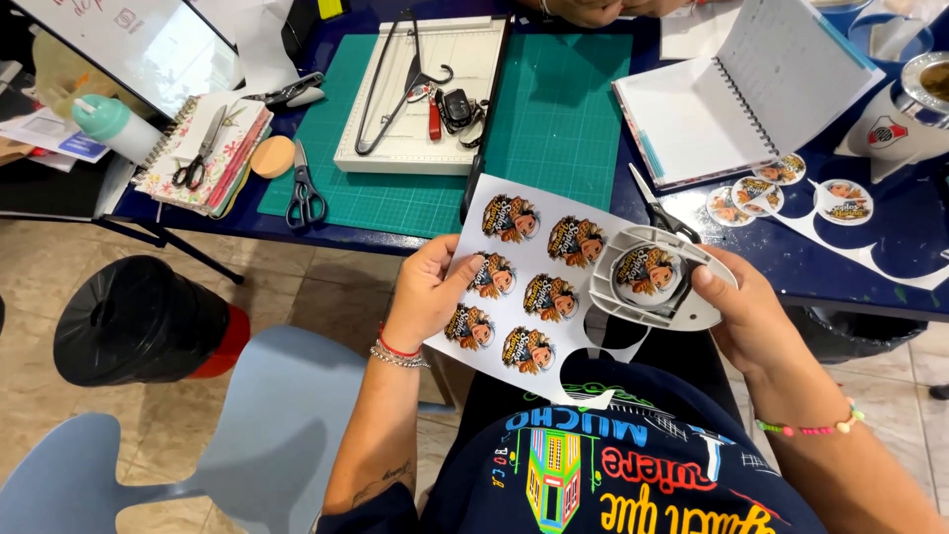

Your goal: Using a manual circle punch to cut out individual stickers from a printed sheet

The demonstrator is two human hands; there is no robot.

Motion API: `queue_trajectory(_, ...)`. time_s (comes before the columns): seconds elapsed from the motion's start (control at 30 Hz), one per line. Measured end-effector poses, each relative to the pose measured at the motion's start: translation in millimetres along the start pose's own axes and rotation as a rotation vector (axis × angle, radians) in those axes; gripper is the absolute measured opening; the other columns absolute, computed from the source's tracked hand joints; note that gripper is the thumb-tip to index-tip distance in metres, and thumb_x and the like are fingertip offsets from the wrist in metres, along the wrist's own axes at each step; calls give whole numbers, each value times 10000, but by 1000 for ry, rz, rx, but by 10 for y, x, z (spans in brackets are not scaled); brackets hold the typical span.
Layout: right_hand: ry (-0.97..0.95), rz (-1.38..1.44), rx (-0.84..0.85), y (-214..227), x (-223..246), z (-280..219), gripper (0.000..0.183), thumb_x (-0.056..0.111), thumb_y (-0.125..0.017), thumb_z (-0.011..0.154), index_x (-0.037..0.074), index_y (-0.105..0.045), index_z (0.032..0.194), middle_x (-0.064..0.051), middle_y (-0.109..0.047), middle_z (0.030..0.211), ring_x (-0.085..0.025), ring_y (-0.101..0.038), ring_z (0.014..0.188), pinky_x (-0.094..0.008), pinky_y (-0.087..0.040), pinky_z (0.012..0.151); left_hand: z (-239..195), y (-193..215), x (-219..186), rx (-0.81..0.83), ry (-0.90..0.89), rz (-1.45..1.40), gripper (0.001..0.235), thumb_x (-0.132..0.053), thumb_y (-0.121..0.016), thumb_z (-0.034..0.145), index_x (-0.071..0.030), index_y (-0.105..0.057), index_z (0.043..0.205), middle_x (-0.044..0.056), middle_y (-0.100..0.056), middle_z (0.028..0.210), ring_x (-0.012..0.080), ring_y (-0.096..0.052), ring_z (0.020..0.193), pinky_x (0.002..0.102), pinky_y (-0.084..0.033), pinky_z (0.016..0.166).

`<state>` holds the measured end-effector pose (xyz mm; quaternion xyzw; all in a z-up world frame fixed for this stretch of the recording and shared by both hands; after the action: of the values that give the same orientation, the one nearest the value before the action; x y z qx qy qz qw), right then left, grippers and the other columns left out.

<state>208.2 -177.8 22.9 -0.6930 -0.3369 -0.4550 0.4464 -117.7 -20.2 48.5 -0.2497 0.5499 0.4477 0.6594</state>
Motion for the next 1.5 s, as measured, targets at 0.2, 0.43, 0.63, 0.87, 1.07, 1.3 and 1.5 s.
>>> queue_trajectory(0.2,-32,-20,-107,111,-119,41,844,392,-722,709,-25,-519,1415,-235,-669,1191,-341,-672,1029,-457,-565,836,-1,36,58,3,6,18,208,-140,-675,986,-53,-677,1174,63,-763,1098,122,-704,998,285,-591,887)
queue_trajectory(0.43,4,1,-74,103,-144,35,785,377,-725,748,-33,-549,1394,-209,-686,1184,-303,-680,1024,-417,-567,864,-17,2,32,6,19,-16,207,-147,-677,988,-47,-673,1168,50,-765,1078,99,-688,970,269,-573,871)
queue_trajectory(0.63,5,9,-33,33,-77,7,797,411,-732,734,-46,-577,1367,-225,-694,1164,-317,-691,1000,-426,-583,842,-10,17,39,-8,19,7,200,-151,-683,982,-64,-680,1162,50,-765,1082,109,-700,981,278,-587,882)
queue_trajectory(0.87,-30,-46,-18,57,-99,23,772,429,-717,733,-43,-577,1327,-218,-694,1164,-313,-685,1013,-413,-563,847,21,65,55,27,15,11,197,-143,-678,988,-54,-687,1163,34,-755,1079,99,-677,968,267,-572,866)
queue_trajectory(1.07,-38,-61,20,45,-83,-6,713,276,-728,742,-35,-571,1365,-196,-688,1155,-310,-676,1026,-417,-550,910,122,148,23,74,-2,43,189,-138,-681,990,-59,-687,1162,25,-759,1055,92,-678,927,260,-576,829)
queue_trajectory(1.3,-39,-109,-108,130,-217,47,806,420,-729,703,10,-563,1376,-157,-683,1185,-262,-660,1071,-391,-529,904,110,96,77,66,33,-18,212,-135,-677,986,-56,-676,1182,57,-762,1107,121,-706,990,275,-599,880)
queue_trajectory(1.5,-3,-22,18,54,-166,24,812,480,-775,719,-16,-606,1340,-156,-721,1117,-247,-707,934,-343,-576,764,58,99,214,51,18,-51,202,-126,-692,987,-60,-686,1178,34,-759,1077,92,-677,951,256,-576,861)
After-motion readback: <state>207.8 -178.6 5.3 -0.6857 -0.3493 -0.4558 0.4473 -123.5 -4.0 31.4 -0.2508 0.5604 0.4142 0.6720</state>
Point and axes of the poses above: each hand's wrist, its own z-axis towards the middle knuckle, its own y-axis out of the back of the hand, x = y × z, the point moved 3 cm from there along z, towards the middle knuckle
